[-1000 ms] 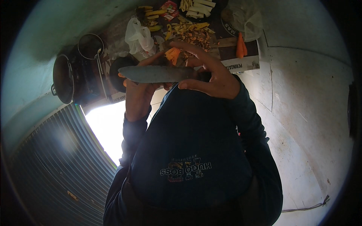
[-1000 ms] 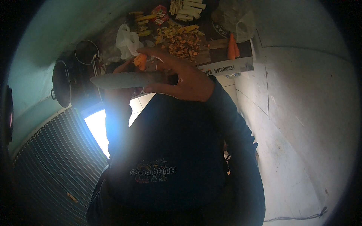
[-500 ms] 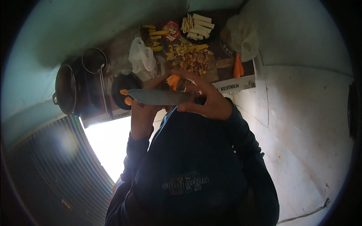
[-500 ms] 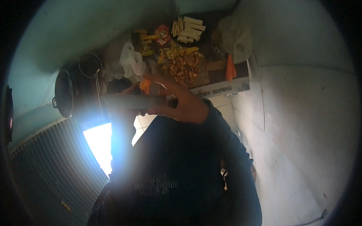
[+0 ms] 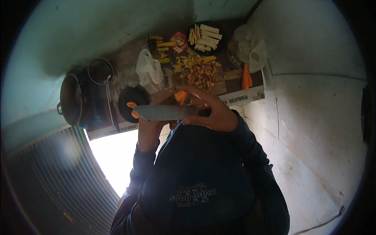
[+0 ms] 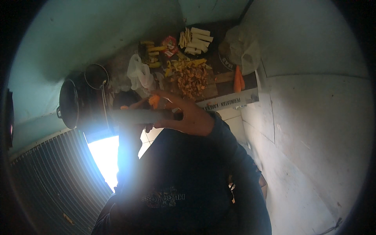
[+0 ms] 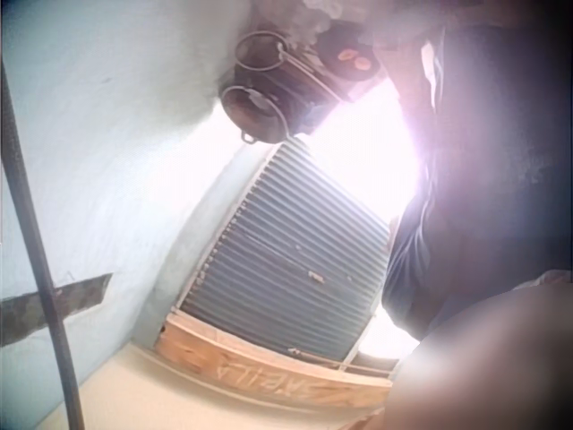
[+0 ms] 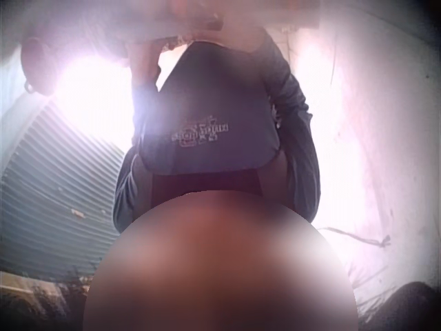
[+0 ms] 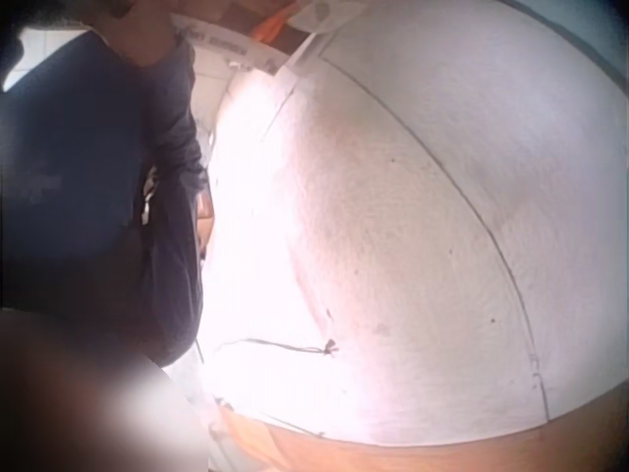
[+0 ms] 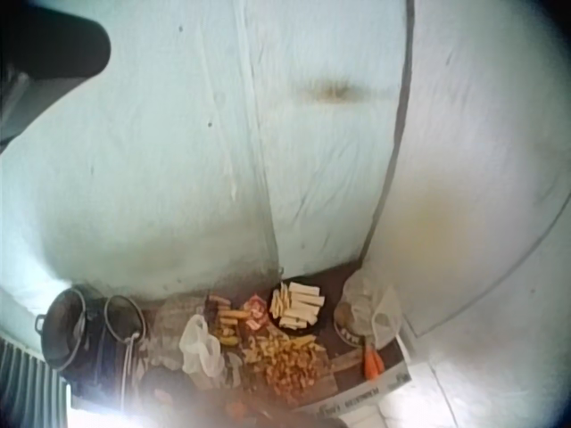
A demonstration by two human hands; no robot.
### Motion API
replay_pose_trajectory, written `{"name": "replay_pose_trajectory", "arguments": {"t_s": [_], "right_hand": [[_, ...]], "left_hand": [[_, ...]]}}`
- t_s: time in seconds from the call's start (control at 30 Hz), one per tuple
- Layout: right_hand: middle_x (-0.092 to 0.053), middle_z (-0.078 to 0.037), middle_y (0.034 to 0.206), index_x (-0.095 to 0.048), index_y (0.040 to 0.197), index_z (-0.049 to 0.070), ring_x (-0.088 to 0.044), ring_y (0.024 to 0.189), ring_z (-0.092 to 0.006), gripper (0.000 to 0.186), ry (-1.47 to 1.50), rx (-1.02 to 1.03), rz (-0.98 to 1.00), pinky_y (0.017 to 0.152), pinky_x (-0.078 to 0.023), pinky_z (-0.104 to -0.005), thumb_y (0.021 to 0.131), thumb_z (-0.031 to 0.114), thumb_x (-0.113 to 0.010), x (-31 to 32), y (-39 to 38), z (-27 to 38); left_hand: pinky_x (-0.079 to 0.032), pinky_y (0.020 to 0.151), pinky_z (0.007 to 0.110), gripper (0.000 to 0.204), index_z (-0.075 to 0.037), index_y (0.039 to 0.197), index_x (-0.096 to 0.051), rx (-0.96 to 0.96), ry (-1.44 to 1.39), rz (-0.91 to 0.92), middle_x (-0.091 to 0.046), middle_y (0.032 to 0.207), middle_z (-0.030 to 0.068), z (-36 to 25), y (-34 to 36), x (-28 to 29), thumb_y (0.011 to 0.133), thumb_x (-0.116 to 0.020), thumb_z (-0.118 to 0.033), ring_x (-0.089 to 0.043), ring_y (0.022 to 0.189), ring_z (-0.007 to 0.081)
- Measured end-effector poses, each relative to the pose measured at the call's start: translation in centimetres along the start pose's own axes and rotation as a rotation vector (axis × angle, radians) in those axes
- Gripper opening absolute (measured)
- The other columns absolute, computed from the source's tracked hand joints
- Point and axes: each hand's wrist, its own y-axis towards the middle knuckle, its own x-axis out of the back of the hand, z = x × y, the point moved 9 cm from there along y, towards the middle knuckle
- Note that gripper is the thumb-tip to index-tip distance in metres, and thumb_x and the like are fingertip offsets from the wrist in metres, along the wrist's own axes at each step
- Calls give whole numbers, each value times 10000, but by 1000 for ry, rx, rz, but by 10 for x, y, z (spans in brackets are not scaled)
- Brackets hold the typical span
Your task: The person peels a sweet potato with a knife over a cluttered countertop. The person holds the sweet potato in one hand and uses the knife in the other to remove the skin in continuous strips, leaving the peeled skin on the surface.
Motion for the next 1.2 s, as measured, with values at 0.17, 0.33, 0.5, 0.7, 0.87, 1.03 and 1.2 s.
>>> {"name": "replay_pose_trajectory", "arguments": {"t_s": [0.17, 0.33, 0.5, 0.7, 0.87, 1.03, 1.2], "right_hand": [[-455, -77, 1367, -370, 1398, 133, -573, 1048, -192, 819, -142, 17, 17, 816, -508, -321, 707, 218, -801, 4, 0, 2], [-483, -84, 1345, -386, 1386, 124, -579, 1034, -182, 796, -200, 72, -69, 840, -491, -348, 713, 221, -798, 5, -2, 2], [-481, -83, 1349, -412, 1360, 110, -580, 1047, -205, 735, -198, 228, -181, 852, -485, -389, 736, 228, -782, 2, -2, 12], [-522, -97, 1318, -430, 1358, 131, -600, 1013, -219, 743, -245, 131, -74, 835, -488, -368, 722, 252, -792, 6, -8, 9], [-581, -106, 1241, -441, 1357, 141, -614, 936, -207, 743, -332, 127, -76, 796, -491, -343, 716, 260, -797, 11, -14, 8], [-623, -118, 1149, -446, 1352, 103, -609, 842, -148, 724, -320, 158, -185, 733, -490, -296, 728, 230, -790, 13, -17, 9], [-625, -141, 1106, -427, 1357, 59, -603, 814, -102, 723, -240, 225, -239, 722, -498, -273, 742, 203, -779, 15, -17, 11]], "left_hand": [[-482, 556, 263, 432, 52, 1230, -491, -4, 133, -19, -637, 880, 137, -7, -5, -3, 865, -602, -151, -612, 680, 166], [-495, 594, 268, 414, 65, 1213, -502, -60, 103, -119, -642, 902, 130, -21, -5, -15, 852, -603, -112, -616, 708, 162], [-500, 624, 271, 429, 62, 1208, -509, -7, -34, -372, -644, 918, 126, -20, -17, -13, 856, -601, -166, -615, 721, 163], [-464, 567, 258, 502, 51, 1221, -490, 52, -82, -37, -638, 918, 138, -1, -11, -16, 893, -534, -327, -602, 685, 165], [-469, 574, 264, 493, 46, 1234, -482, 78, -118, -28, -627, 936, 143, 13, -14, -14, 891, -536, -304, -608, 700, 173], [-524, 701, 297, 429, 41, 1226, -492, 56, 60, -157, -612, 1007, 150, 5, -15, -21, 857, -585, -155, -632, 828, 208], [-525, 813, 316, 404, 46, 1198, -502, -34, 246, -277, -580, 1092, 153, -2, -16, -24, 827, -616, -63, -614, 958, 227]]}}
